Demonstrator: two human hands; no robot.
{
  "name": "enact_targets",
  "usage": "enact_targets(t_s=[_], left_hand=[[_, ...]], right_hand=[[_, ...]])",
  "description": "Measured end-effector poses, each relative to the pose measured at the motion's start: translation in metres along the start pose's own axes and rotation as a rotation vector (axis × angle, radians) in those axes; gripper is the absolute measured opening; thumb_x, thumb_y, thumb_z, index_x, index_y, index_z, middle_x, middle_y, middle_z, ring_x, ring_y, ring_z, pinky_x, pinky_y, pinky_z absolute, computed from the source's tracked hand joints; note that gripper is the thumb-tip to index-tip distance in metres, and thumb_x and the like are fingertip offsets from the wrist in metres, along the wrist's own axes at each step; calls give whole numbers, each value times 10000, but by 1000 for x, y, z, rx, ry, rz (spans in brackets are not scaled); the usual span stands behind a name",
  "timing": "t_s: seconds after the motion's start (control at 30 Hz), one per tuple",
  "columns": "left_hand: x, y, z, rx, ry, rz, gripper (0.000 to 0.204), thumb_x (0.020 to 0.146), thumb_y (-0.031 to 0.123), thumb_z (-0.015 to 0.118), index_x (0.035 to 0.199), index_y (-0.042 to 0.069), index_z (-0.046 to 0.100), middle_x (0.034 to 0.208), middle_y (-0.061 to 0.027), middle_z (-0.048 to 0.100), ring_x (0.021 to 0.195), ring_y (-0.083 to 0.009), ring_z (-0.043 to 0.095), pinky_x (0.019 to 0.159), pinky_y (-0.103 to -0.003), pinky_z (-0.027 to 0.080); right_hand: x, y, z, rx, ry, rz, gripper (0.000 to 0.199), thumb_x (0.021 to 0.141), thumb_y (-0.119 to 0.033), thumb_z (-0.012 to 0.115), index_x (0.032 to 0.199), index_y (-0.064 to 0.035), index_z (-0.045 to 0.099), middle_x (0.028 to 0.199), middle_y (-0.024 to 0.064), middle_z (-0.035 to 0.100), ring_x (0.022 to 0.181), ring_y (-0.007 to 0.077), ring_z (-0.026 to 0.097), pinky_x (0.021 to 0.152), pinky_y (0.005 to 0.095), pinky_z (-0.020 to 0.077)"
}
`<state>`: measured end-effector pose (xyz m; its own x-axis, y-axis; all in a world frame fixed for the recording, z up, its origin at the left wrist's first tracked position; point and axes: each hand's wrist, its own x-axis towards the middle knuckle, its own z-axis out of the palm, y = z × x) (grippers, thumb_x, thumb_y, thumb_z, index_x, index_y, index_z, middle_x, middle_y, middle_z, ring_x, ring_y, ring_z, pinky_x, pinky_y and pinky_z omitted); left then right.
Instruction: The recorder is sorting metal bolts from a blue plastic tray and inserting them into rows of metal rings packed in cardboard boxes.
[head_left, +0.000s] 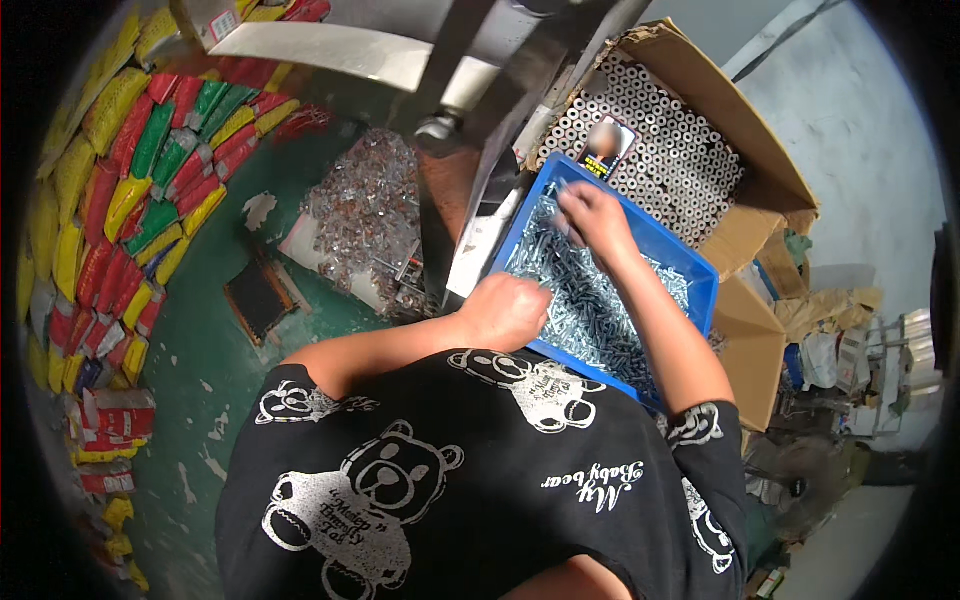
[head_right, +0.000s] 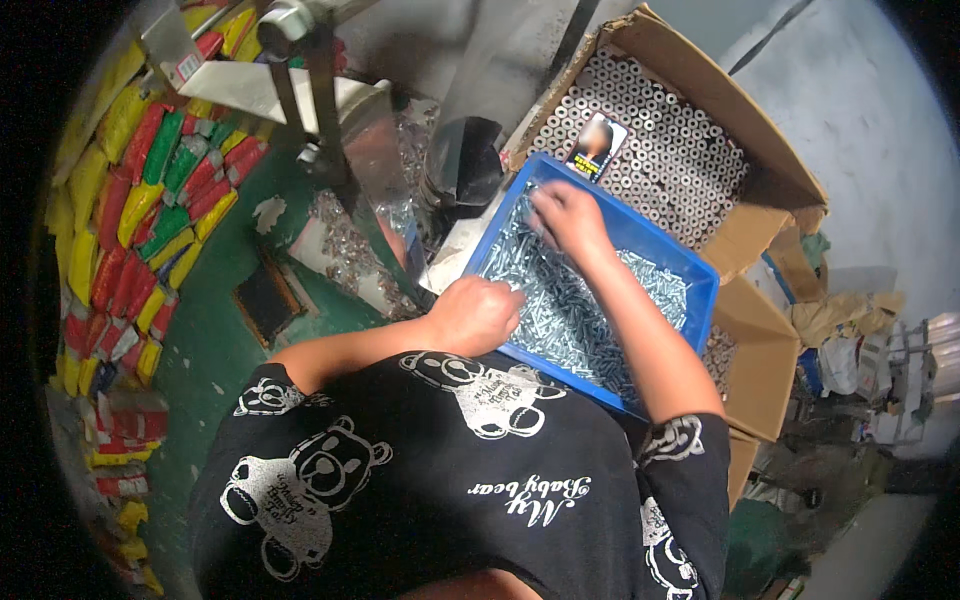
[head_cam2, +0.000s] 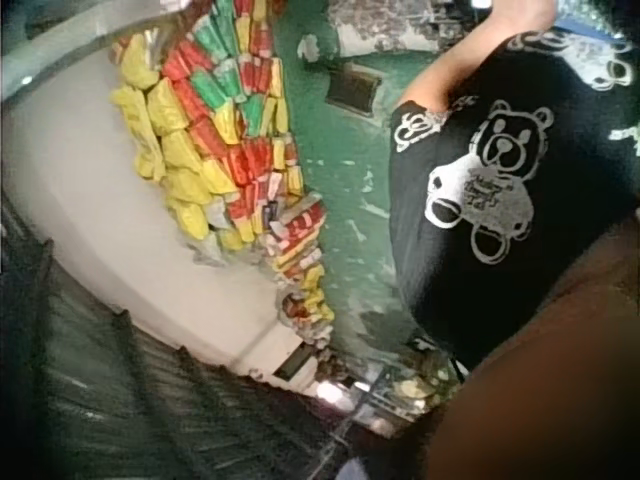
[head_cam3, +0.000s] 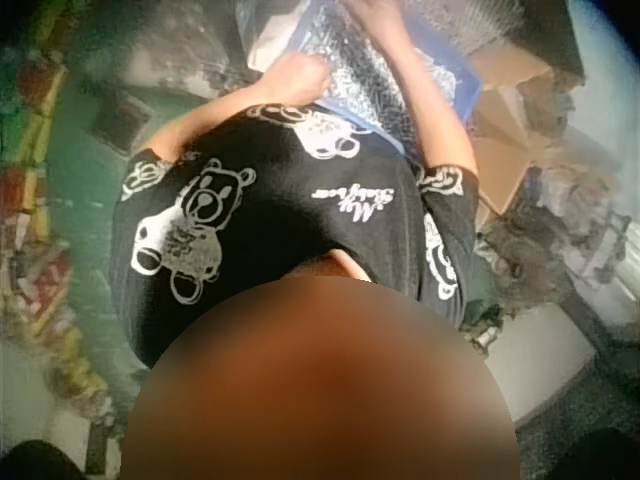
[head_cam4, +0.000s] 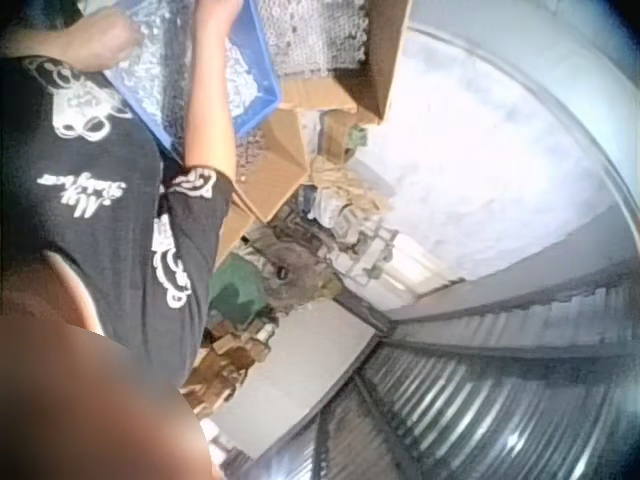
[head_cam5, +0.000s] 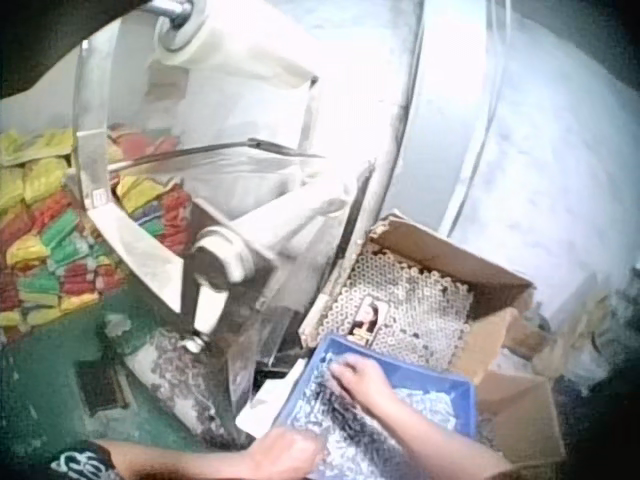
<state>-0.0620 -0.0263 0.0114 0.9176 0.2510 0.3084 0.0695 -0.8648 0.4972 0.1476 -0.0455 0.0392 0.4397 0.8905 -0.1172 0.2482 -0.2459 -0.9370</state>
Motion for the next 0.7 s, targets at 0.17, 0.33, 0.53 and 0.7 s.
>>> enact_targets(t_s=[0.17,0.33,0.53,0.7], left_hand=[[6,1,0,-1,-43,22,118,794,145,590,748,46,634,733,-155,650,701,-367,650,665,-493,525],[3,4,-5,-10,-39,-36,129,797,141,578,742,35,628,722,-161,641,712,-374,644,670,-490,515],[9,10,-7,-8,-56,-39,137,798,131,566,730,24,619,742,-184,637,718,-386,641,668,-496,506],[11,14,-4,75,-78,-133,175,836,127,585,920,46,716,835,-193,674,758,-371,659,694,-456,520]], right_hand=[[69,-38,23,132,1,-116,356,1009,-152,512,1311,35,474,1010,153,651,810,218,698,697,298,565],[-3,-24,-21,95,92,-184,349,1002,-170,535,1293,23,531,1068,131,667,937,209,701,832,300,559],[-180,65,-150,95,457,69,283,1008,-124,495,1219,36,593,1017,129,693,801,201,702,713,291,572],[-325,130,-232,206,922,129,276,1011,-157,518,1194,35,594,946,116,675,702,170,656,639,273,541]])
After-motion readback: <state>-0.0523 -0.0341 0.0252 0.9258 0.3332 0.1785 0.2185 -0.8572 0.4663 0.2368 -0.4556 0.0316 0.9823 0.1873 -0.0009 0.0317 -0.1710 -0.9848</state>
